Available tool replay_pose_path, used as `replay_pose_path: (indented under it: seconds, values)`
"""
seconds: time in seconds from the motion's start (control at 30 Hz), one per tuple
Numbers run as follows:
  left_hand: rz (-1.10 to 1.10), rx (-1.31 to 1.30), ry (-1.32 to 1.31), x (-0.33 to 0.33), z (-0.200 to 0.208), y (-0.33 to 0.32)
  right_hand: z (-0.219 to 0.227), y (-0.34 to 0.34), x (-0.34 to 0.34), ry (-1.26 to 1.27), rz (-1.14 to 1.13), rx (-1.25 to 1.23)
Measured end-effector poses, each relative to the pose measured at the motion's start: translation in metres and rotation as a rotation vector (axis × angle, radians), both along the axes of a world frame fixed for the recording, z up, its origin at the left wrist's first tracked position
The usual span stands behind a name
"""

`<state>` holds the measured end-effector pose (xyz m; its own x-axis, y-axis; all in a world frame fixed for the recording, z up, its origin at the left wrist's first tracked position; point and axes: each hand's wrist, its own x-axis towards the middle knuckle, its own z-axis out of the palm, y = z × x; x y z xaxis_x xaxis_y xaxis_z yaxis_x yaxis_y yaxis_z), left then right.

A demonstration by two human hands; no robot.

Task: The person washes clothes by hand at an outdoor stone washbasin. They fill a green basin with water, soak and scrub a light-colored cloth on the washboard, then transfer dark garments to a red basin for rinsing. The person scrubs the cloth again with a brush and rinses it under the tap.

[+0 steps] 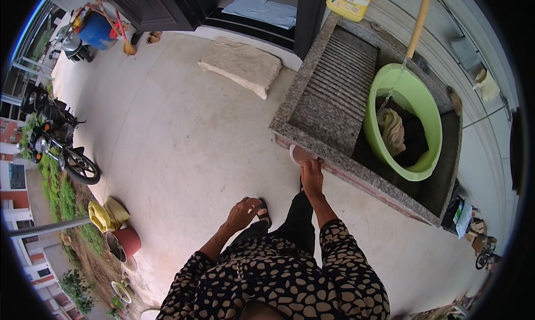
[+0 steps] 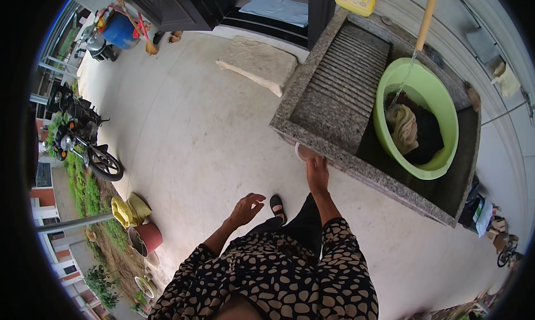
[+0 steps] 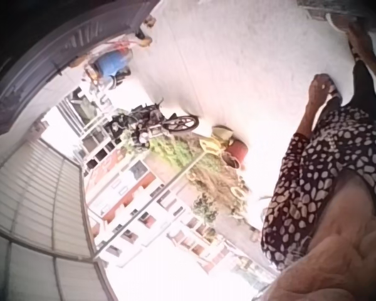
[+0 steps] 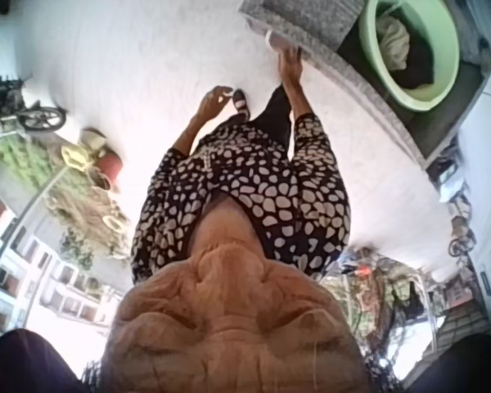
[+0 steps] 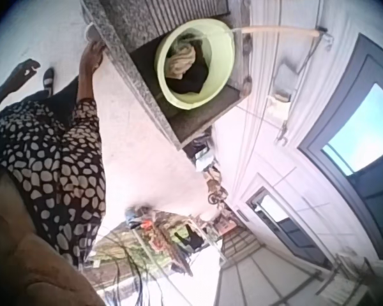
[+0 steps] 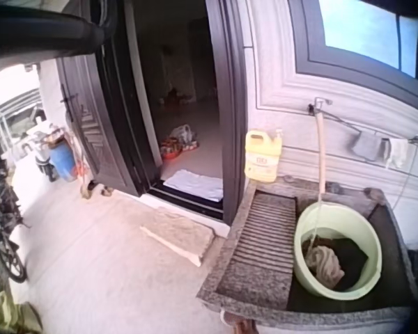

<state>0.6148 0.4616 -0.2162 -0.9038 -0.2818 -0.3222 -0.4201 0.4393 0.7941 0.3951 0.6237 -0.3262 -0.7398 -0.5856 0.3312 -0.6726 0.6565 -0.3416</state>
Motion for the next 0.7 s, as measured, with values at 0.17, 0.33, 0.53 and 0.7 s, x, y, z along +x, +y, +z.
replay_pose_path:
  seconds: [0.17, 0.33, 0.53, 0.7]
  values:
    - [0.02, 0.057, -0.008, -0.001, 0.0, -0.007, 0.026, 0.023, 0.042, -0.071, 0.207, -0.072]
    - [0.144, 0.061, 0.099, -0.015, -0.004, -0.024, 0.13, 0.021, 0.076, -0.215, 0.393, -0.22]
    - [0.146, -0.22, 0.447, -0.082, 0.048, -0.029, 0.218, 0.005, 0.008, -0.007, 0.219, -0.488]
    - [-0.002, -0.337, 0.683, -0.165, 0.08, -0.011, 0.211, -0.008, -0.097, 0.215, -0.001, -0.432]
